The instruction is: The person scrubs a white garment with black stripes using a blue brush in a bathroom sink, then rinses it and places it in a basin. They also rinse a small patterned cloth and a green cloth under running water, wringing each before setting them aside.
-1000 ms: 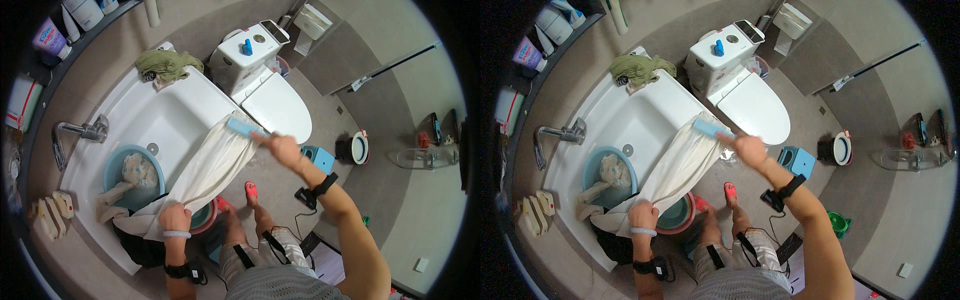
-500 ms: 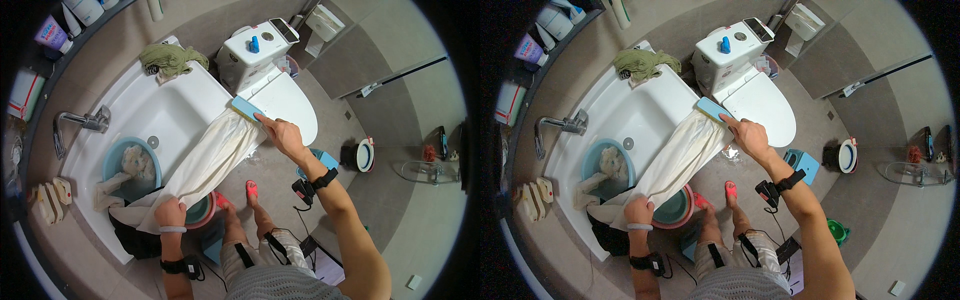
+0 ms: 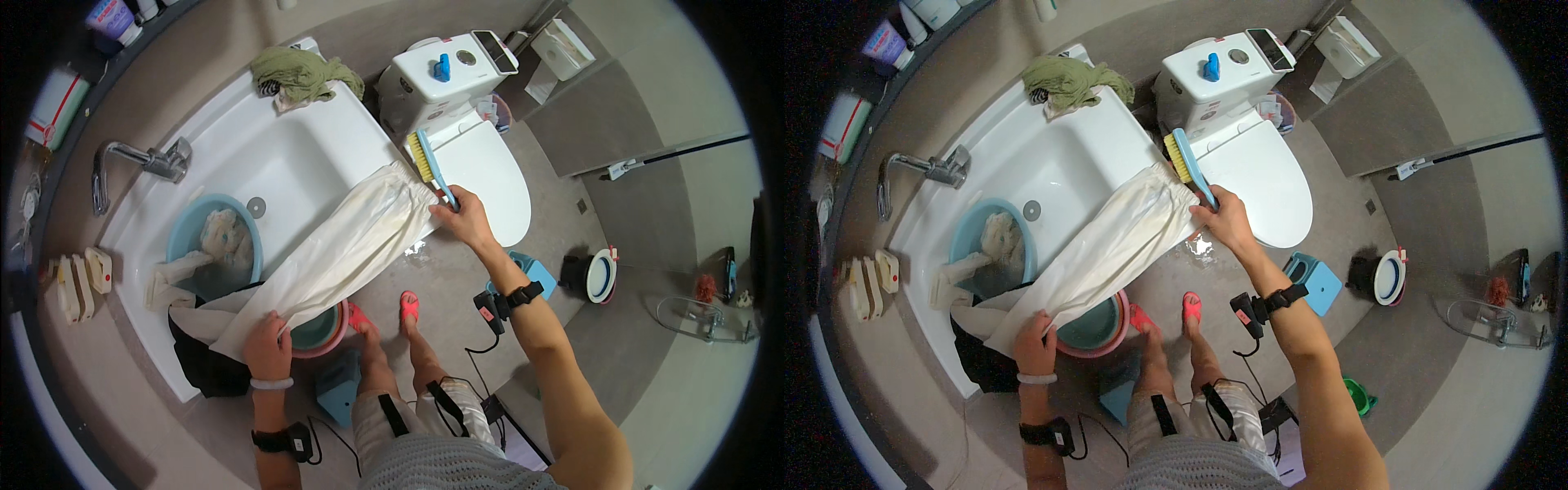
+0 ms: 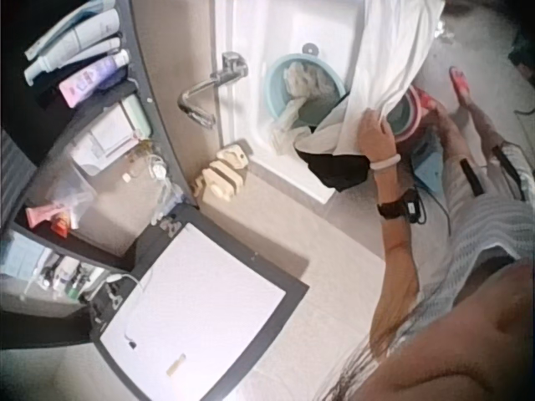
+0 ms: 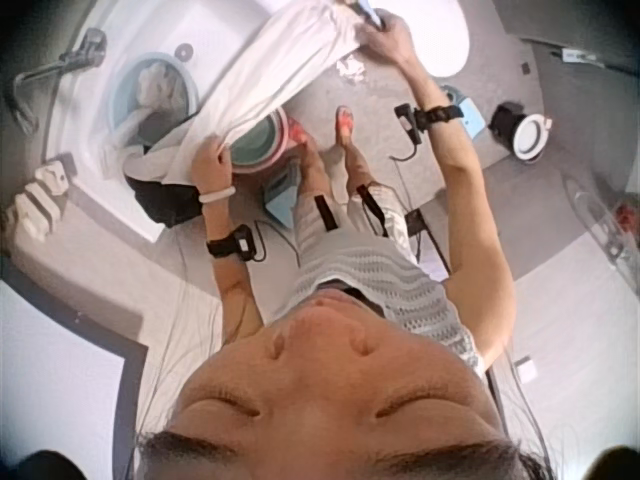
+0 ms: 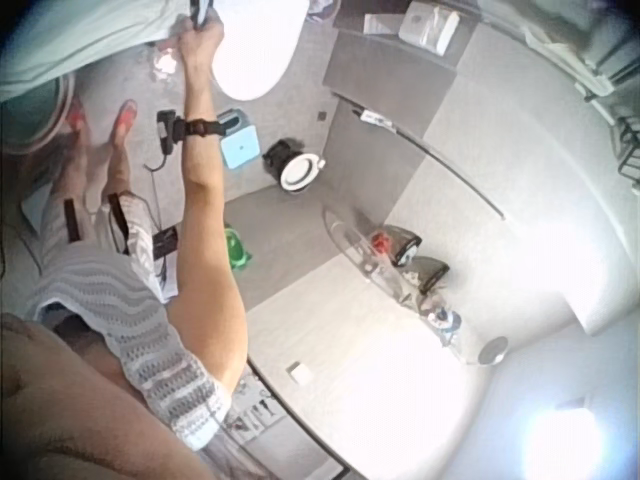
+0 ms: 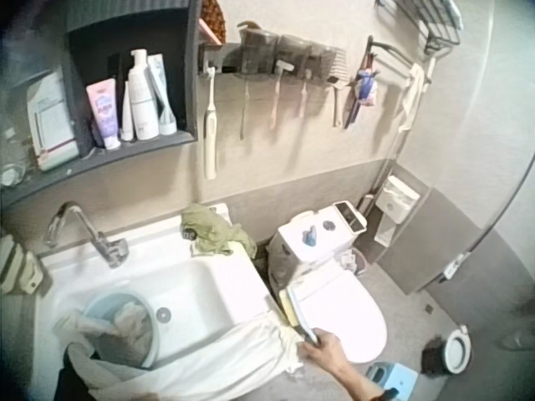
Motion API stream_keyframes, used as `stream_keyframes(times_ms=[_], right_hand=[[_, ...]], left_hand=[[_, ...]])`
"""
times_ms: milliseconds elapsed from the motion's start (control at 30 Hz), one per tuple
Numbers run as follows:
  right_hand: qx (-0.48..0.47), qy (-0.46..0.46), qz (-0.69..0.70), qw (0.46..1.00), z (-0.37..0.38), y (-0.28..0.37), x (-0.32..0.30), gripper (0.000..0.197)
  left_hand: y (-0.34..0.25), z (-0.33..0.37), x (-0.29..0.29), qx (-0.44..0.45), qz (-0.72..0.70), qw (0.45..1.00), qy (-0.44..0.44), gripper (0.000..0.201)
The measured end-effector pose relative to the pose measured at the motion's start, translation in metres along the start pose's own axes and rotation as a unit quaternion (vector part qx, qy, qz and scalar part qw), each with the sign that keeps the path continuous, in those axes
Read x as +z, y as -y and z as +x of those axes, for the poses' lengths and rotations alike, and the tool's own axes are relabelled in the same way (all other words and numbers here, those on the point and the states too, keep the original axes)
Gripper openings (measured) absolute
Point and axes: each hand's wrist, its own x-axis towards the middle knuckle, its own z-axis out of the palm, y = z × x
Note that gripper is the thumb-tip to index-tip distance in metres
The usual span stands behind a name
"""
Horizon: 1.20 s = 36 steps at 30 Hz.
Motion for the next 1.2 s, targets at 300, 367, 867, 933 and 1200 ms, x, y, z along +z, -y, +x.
stream_keyframes(times_ms=[300, 367, 867, 933, 1200], right_hand=[[0.103, 0.120, 0.082, 0.984, -0.060, 0.048, -0.076, 0.016], [0.153, 0.144, 0.133, 0.969, -0.082, 0.070, -0.096, 0.017], [-0.050, -0.032, -0.101, 0.993, -0.048, 0.068, 0.016, 0.042], [-0.165, 0.076, -0.174, 0.968, -0.085, 0.083, 0.039, 0.053], [-0.266, 0.112, -0.337, 0.896, -0.108, 0.096, 0.121, 0.067]], left_hand=[[-0.016, -0.017, -0.078, -0.025, -0.157, 0.982, 0.106, 0.011], [-0.016, -0.021, -0.113, -0.043, -0.201, 0.966, 0.159, 0.011], [0.081, 0.117, -0.022, -0.207, -0.113, 0.962, 0.135, 0.030], [0.060, 0.102, -0.029, -0.112, -0.089, 0.990, -0.003, 0.030], [-0.002, 0.021, -0.025, 0.090, 0.059, 0.994, 0.037, 0.048]])
